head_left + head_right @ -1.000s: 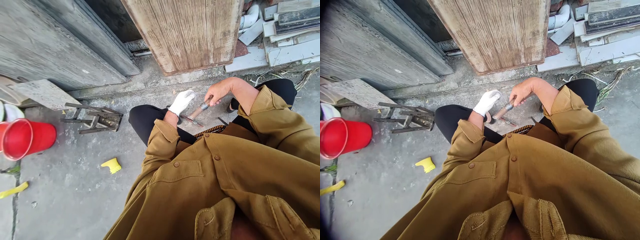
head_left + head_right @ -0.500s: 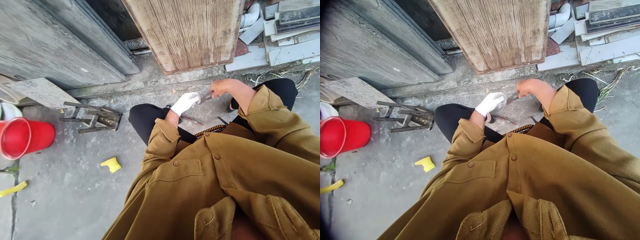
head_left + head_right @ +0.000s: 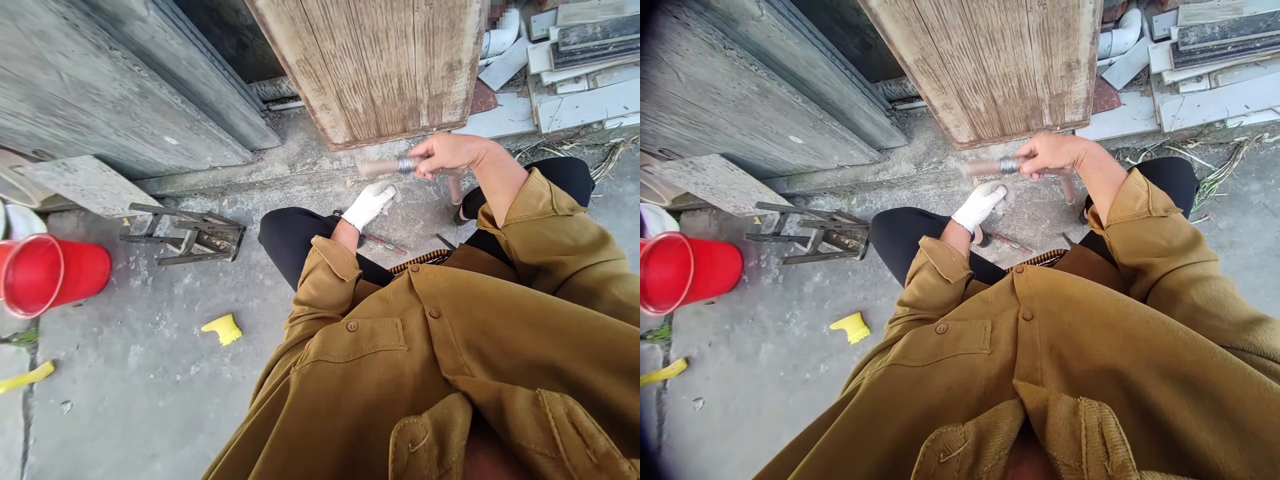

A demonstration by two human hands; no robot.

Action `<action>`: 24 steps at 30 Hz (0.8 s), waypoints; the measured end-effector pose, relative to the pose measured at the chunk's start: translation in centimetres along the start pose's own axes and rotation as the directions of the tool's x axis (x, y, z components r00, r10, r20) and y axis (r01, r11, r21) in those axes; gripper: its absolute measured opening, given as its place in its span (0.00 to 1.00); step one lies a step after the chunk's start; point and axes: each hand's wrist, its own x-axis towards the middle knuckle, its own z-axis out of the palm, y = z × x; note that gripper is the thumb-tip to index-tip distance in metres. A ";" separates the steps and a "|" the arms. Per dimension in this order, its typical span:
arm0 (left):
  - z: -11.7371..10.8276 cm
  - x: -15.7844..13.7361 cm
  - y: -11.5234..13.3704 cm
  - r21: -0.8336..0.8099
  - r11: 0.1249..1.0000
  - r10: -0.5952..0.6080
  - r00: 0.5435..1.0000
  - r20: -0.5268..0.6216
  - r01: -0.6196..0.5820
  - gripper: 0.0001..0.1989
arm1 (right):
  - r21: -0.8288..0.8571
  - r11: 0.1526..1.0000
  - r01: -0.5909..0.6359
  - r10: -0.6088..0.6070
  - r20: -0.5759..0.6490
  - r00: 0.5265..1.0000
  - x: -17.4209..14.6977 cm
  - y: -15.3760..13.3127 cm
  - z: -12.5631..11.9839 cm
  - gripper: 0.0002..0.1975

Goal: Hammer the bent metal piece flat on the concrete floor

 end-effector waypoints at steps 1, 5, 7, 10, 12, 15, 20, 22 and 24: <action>0.1 -0.1 0.0 0.013 1.000 -0.007 1.000 0.030 0.007 0.13 | 0.082 0.993 0.081 -0.072 -0.113 0.991 0.0 0.0 -0.2 0.07; 0.4 -0.3 -0.2 0.040 0.999 0.008 0.991 0.131 -0.013 0.16 | 0.132 0.984 0.119 -0.048 -0.444 0.895 1.1 1.1 -0.8 0.10; 0.4 -0.2 -0.3 0.041 0.999 0.003 0.990 0.139 -0.009 0.16 | -0.103 0.991 -0.089 0.028 -0.489 0.872 2.1 2.2 -1.0 0.08; 0.1 -0.3 -0.4 0.066 0.998 -0.002 0.993 0.122 -0.006 0.16 | -0.505 0.814 -0.287 0.087 -0.384 0.919 3.3 3.7 -0.8 0.11; -0.2 -0.3 -0.4 0.090 0.996 0.000 0.992 0.125 -0.011 0.15 | -0.655 0.691 -0.305 0.221 -0.210 0.952 3.6 4.2 -0.2 0.11; -0.7 -0.3 -0.4 0.119 0.993 -0.008 0.993 0.116 -0.006 0.14 | -0.709 0.662 -0.243 0.456 0.124 0.881 3.3 4.0 1.2 0.09; -1.0 0.1 -0.4 0.112 0.994 -0.003 0.999 0.046 -0.003 0.17 | -0.510 0.855 -0.096 0.362 0.452 0.816 2.0 2.3 1.4 0.14; -0.8 0.1 -0.4 0.087 0.996 0.010 1.000 0.005 -0.010 0.18 | -0.375 0.926 -0.042 0.210 0.421 0.882 1.1 1.4 0.5 0.14; -0.3 0.0 -0.3 0.064 0.998 0.027 0.999 0.017 -0.028 0.19 | -0.220 0.975 0.001 0.060 0.271 0.961 0.2 0.5 -0.3 0.12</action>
